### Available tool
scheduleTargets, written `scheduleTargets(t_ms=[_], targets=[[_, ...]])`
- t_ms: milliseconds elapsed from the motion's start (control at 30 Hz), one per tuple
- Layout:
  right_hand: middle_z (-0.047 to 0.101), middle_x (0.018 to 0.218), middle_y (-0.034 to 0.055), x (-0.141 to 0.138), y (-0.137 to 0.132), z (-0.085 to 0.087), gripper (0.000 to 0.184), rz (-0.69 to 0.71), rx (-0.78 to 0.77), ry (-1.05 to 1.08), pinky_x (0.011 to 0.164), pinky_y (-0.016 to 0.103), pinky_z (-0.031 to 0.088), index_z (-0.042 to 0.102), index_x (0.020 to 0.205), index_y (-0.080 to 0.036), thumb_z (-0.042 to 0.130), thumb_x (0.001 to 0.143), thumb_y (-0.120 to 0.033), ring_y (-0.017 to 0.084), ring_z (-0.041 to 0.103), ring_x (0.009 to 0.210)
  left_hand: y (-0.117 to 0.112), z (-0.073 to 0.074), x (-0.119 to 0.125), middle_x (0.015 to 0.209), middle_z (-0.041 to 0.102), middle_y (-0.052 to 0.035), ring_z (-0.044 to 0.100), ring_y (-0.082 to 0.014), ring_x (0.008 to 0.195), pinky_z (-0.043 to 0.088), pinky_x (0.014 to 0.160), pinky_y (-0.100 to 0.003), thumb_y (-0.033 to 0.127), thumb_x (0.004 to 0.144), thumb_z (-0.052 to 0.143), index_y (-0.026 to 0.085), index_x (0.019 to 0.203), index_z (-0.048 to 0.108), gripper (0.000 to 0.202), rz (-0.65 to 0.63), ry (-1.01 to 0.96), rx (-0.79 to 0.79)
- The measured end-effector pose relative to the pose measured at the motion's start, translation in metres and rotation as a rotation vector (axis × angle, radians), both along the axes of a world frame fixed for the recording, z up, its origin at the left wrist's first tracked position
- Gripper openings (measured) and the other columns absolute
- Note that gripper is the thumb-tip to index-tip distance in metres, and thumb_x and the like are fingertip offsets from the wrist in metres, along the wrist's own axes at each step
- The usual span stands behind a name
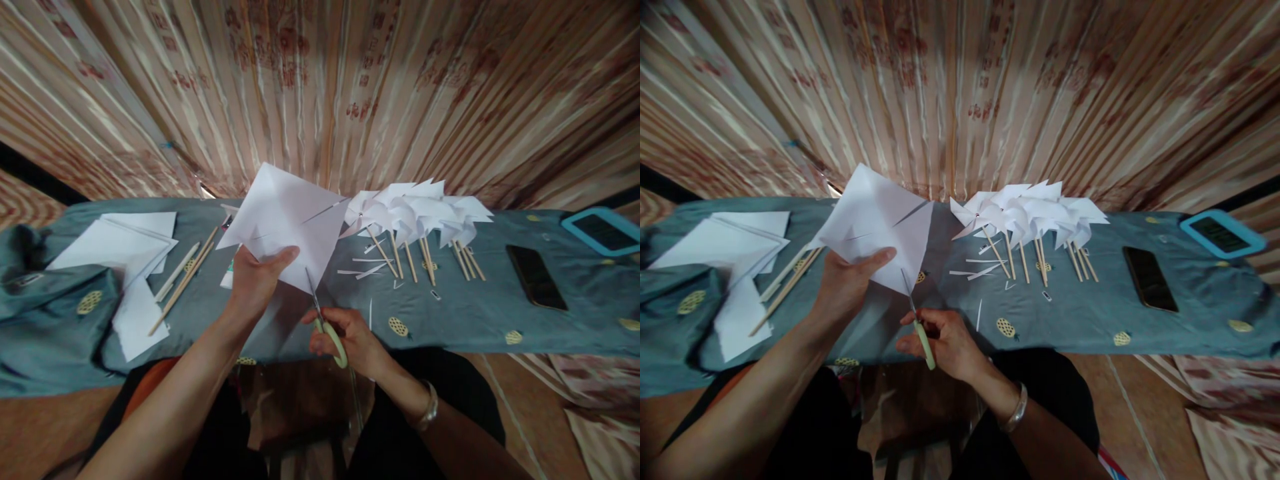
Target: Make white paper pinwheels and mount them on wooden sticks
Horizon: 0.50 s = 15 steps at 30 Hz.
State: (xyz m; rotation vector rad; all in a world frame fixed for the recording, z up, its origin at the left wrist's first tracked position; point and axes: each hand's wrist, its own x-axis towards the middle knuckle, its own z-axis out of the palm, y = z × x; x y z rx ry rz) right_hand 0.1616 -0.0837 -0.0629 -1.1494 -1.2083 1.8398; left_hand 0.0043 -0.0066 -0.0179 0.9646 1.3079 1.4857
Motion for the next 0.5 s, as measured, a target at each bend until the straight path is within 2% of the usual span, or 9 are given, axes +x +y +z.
scheduleTargets(t_ms=[300, 500], targets=[[0.062, 0.057, -0.0045, -0.0055, 0.0006, 0.003, 0.043, -0.056, -0.091, 0.037, 0.05, 0.023, 0.044, 0.064, 0.087, -0.019, 0.08, 0.059, -0.047, 0.011, 0.056, 0.05, 0.001, -0.0009, -0.0029, 0.085, 0.073, -0.0047, 0.067, -0.0201, 0.073, 0.052, 0.069, -0.03, 0.029, 0.055, 0.083, 0.013, 0.09, 0.069, 0.041, 0.014, 0.038, -0.025], [0.062, 0.062, -0.0032, -0.002, 0.0003, -0.0029, 0.04, -0.027, 0.027, -0.013, 0.051, 0.021, 0.039, 0.066, 0.091, -0.019, 0.076, 0.067, -0.048, 0.009, 0.051, 0.053, -0.0002, -0.0024, 0.0002, 0.082, 0.073, -0.0028, 0.068, -0.0199, 0.071, 0.053, 0.068, -0.029, 0.027, 0.055, 0.083, 0.015, 0.086, 0.07, 0.036, 0.001, 0.013, -0.022]])
